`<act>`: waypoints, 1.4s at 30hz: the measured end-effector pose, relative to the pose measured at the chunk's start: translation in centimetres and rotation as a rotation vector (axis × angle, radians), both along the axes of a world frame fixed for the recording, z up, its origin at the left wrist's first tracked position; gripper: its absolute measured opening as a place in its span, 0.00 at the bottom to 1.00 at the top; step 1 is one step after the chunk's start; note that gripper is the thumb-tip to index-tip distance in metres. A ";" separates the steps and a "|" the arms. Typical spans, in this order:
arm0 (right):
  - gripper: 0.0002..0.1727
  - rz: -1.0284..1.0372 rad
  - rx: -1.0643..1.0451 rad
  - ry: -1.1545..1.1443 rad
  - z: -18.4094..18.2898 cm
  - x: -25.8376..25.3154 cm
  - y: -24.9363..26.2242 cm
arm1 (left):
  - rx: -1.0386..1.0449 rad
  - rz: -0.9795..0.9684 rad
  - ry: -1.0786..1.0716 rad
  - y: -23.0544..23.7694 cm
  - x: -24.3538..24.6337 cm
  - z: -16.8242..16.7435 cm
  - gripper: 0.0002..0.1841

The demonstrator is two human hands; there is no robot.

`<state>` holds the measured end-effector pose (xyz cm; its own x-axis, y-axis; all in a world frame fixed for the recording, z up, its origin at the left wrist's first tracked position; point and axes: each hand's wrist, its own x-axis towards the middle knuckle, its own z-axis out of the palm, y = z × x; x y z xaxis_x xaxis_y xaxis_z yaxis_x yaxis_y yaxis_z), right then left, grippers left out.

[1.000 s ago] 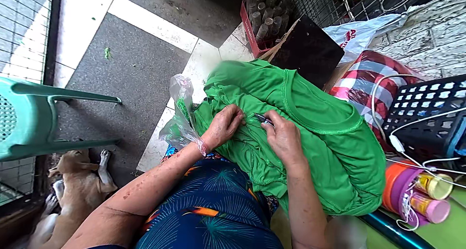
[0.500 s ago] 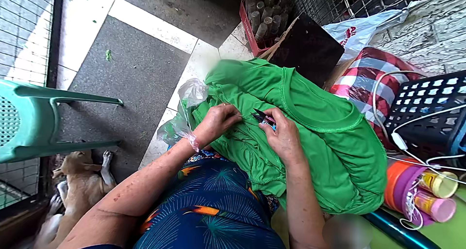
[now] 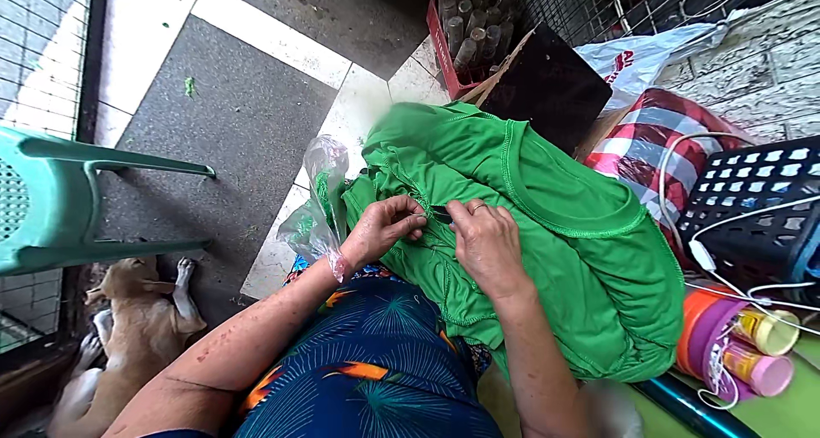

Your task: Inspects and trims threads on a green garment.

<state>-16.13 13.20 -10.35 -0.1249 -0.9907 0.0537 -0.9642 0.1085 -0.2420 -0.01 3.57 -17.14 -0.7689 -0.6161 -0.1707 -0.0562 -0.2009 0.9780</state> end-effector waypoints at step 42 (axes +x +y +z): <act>0.09 -0.157 0.032 -0.934 -0.7 8.1 -3.4 | -0.547 -0.183 -0.862 -4.1 8.5 2.1 0.14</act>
